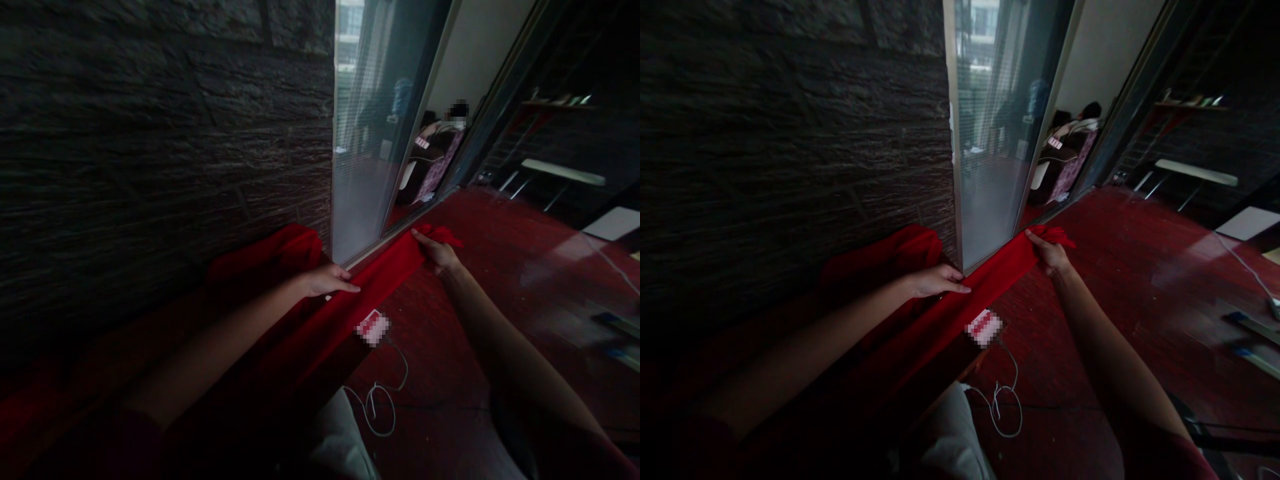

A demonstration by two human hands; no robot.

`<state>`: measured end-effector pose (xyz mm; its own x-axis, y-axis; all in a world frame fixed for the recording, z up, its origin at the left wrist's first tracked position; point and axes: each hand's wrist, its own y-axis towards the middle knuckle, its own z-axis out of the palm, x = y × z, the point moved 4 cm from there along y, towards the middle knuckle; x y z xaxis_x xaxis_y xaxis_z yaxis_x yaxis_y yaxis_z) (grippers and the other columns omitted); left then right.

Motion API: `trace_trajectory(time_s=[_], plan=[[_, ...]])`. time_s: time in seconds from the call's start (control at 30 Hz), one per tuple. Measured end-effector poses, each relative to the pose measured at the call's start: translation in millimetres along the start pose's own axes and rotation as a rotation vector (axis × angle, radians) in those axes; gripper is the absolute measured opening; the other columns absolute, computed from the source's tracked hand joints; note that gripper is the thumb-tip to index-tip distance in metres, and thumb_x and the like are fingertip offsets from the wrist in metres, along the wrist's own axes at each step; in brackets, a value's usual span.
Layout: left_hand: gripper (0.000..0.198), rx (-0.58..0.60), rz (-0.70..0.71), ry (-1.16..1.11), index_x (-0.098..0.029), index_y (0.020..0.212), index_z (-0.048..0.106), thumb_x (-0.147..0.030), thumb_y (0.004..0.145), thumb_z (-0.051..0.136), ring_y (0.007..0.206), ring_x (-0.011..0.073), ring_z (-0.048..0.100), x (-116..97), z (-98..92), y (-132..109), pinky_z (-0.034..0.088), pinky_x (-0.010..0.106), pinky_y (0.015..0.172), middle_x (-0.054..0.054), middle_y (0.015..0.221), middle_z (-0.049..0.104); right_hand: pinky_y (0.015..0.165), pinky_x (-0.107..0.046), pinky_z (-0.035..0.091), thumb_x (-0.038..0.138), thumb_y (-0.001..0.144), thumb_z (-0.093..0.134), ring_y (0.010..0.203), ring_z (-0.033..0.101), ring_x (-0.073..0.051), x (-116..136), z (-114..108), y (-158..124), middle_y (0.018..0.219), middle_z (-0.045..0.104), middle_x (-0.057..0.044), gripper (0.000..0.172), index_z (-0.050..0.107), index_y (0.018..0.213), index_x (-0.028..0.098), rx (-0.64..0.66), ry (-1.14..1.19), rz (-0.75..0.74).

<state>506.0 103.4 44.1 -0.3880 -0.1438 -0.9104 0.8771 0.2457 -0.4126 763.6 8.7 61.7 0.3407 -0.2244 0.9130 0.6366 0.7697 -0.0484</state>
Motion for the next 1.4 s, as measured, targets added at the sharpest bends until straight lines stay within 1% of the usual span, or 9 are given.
trace_trajectory(time_s=[0.33,0.47,0.57,0.7,0.83,0.97,1.07,1.23,1.4], plan=[[0.027,-0.135,0.084,0.095,-0.015,0.075,0.074,-0.032,0.060,0.088,0.062,0.0129,0.059,1.3,-3.2,-8.6,0.043,0.024,0.063,0.001,0.076,0.073,0.081,-0.033,0.061,0.020,0.072,0.079,0.087,0.071,-0.022,-14.6,-2.2,2.3,0.084,0.074,-0.005,0.013,0.070,0.081,0.019,-0.020,-0.025,0.044],[0.035,-0.059,0.033,0.111,-0.014,0.086,0.076,-0.039,0.063,0.086,0.068,0.0151,0.062,10.0,-0.2,-21.7,0.046,0.026,0.067,0.004,0.085,0.075,0.082,-0.031,0.062,0.024,0.066,0.084,0.089,0.071,-0.022,-10.4,-10.5,3.2,0.081,0.074,-0.003,0.024,0.070,0.085,0.019,-0.031,-0.033,0.037],[0.041,-0.019,-0.033,0.121,-0.013,0.092,0.075,-0.041,0.064,0.085,0.072,0.0166,0.065,23.4,-3.3,-39.9,0.048,0.028,0.071,0.006,0.090,0.076,0.079,-0.028,0.063,0.021,0.068,0.083,0.086,0.071,-0.021,-8.7,-18.0,2.6,0.081,0.073,-0.003,0.022,0.069,0.085,0.017,-0.029,-0.042,0.044],[0.041,-0.158,0.005,0.142,-0.012,0.090,0.074,-0.038,0.062,0.086,0.078,0.0190,0.067,31.6,-12.3,-60.2,0.049,0.029,0.074,0.007,0.093,0.076,0.072,-0.025,0.063,0.016,0.072,0.080,0.079,0.071,-0.018,-12.4,-21.6,-0.7,0.080,0.073,-0.002,0.017,0.068,0.083,0.017,-0.020,-0.054,0.060],[0.030,-0.248,0.086,0.190,-0.012,0.079,0.072,-0.033,0.063,0.084,0.080,0.0201,0.067,26.0,-7.7,-68.3,0.048,0.029,0.076,0.007,0.089,0.076,0.068,-0.022,0.062,0.012,0.078,0.074,0.072,0.070,-0.016,-17.8,-21.4,-1.1,0.077,0.072,-0.002,0.010,0.068,0.085,0.017,-0.024,-0.055,0.077],[0.033,-0.190,0.079,0.241,-0.011,0.089,0.074,-0.039,0.070,0.078,0.085,0.0203,0.067,25.5,-1.3,-75.1,0.047,0.028,0.079,0.008,0.097,0.076,0.067,-0.020,0.061,0.011,0.087,0.064,0.064,0.068,-0.012,-19.9,-26.7,2.8,0.073,0.071,-0.001,0.006,0.066,0.086,0.016,-0.046,-0.047,0.089],[0.037,-0.145,0.007,0.247,-0.012,0.090,0.075,-0.042,0.070,0.077,0.082,0.0200,0.067,35.2,-5.0,-84.1,0.047,0.028,0.077,0.007,0.093,0.076,0.066,-0.020,0.061,0.010,0.084,0.067,0.062,0.067,-0.012,-21.8,-30.8,5.5,0.073,0.071,0.000,0.006,0.066,0.085,0.016,-0.053,-0.044,0.090],[0.034,-0.291,0.022,0.239,-0.011,0.078,0.072,-0.039,0.061,0.083,0.075,0.0201,0.066,48.6,-14.7,-92.4,0.048,0.029,0.075,0.007,0.082,0.074,0.062,-0.020,0.061,0.010,0.081,0.069,0.059,0.065,-0.012,-26.9,-30.2,5.3,0.074,0.071,0.001,0.007,0.066,0.084,0.016,-0.052,-0.044,0.100],[0.034,-0.374,0.075,0.243,-0.011,0.080,0.069,-0.037,0.061,0.081,0.078,0.0212,0.067,50.4,-6.9,-93.4,0.049,0.031,0.077,0.010,0.084,0.074,0.067,-0.019,0.060,0.010,0.087,0.062,0.062,0.067,-0.012,-26.0,-30.3,1.6,0.074,0.072,0.000,0.008,0.067,0.086,0.016,-0.074,-0.032,0.111]])
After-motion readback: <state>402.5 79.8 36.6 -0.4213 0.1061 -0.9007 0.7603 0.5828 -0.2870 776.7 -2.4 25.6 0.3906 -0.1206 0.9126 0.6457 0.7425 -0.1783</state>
